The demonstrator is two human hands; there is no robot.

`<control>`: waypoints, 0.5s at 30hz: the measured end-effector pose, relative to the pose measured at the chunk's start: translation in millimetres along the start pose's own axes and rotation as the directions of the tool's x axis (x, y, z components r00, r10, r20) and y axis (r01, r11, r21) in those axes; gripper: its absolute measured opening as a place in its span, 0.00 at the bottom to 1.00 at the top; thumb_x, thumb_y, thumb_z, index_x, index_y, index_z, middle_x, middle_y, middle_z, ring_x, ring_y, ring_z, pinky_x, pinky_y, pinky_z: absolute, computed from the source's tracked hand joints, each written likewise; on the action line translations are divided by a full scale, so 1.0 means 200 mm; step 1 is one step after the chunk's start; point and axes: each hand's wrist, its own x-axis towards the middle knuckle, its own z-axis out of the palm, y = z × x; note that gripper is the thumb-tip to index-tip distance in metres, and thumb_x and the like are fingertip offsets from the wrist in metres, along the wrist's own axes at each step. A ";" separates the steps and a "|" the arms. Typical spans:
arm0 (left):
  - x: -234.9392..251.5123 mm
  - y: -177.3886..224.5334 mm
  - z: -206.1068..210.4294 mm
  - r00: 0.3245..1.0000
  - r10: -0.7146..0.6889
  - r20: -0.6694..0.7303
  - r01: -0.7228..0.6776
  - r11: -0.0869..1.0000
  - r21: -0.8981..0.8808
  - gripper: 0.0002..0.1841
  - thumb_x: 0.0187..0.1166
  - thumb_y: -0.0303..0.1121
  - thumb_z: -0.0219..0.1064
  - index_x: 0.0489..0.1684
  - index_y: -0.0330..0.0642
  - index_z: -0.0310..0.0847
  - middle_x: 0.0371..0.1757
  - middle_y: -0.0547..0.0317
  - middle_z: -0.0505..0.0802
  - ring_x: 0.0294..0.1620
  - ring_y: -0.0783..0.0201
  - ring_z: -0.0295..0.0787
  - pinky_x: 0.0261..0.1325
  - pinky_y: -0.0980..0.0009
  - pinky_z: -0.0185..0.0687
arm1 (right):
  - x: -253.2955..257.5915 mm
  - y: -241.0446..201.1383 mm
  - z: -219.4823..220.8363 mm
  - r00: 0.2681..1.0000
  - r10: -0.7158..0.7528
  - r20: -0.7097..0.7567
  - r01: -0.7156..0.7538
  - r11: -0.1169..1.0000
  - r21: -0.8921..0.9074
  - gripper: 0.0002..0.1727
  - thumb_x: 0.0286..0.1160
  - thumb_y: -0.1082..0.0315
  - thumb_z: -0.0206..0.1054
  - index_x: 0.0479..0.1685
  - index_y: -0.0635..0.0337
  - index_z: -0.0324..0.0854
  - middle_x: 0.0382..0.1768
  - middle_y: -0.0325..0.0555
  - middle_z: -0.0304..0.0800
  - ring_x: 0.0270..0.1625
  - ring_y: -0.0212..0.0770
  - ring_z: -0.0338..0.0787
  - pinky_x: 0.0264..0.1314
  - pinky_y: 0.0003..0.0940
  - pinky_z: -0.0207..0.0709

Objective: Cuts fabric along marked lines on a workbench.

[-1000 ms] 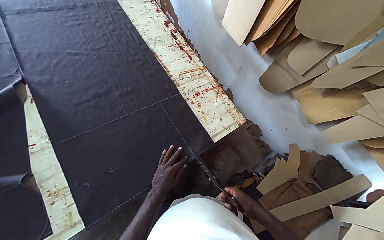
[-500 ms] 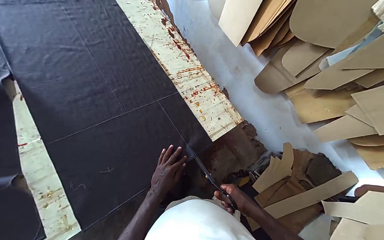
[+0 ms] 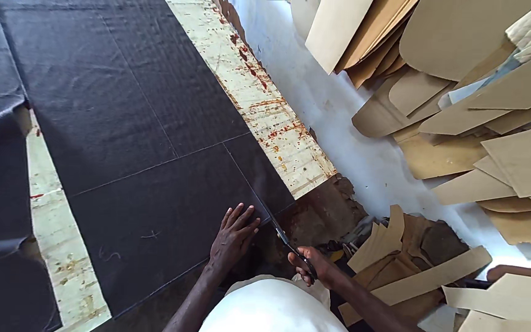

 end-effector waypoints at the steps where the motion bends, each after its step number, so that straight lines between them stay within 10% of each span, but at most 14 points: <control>1: 0.00 0.00 0.00 1.000 0.001 0.002 -0.001 1.000 -0.005 0.19 0.89 0.47 0.54 0.67 0.61 0.90 0.88 0.66 0.75 0.94 0.53 0.53 0.95 0.45 0.44 | 0.00 0.01 0.00 1.000 0.003 -0.013 -0.003 1.000 -0.003 0.31 0.69 0.35 0.74 0.43 0.53 0.72 0.19 0.35 0.72 0.15 0.33 0.77 0.21 0.29 0.80; 15: 0.00 -0.02 0.00 0.999 0.021 -0.033 -0.023 0.999 -0.049 0.18 0.89 0.46 0.56 0.66 0.63 0.90 0.85 0.69 0.78 0.93 0.57 0.58 0.95 0.46 0.47 | 0.14 -0.18 0.01 0.997 -0.015 0.073 0.014 1.000 0.008 0.30 0.74 0.36 0.70 0.49 0.53 0.70 0.21 0.34 0.74 0.20 0.33 0.81 0.28 0.29 0.84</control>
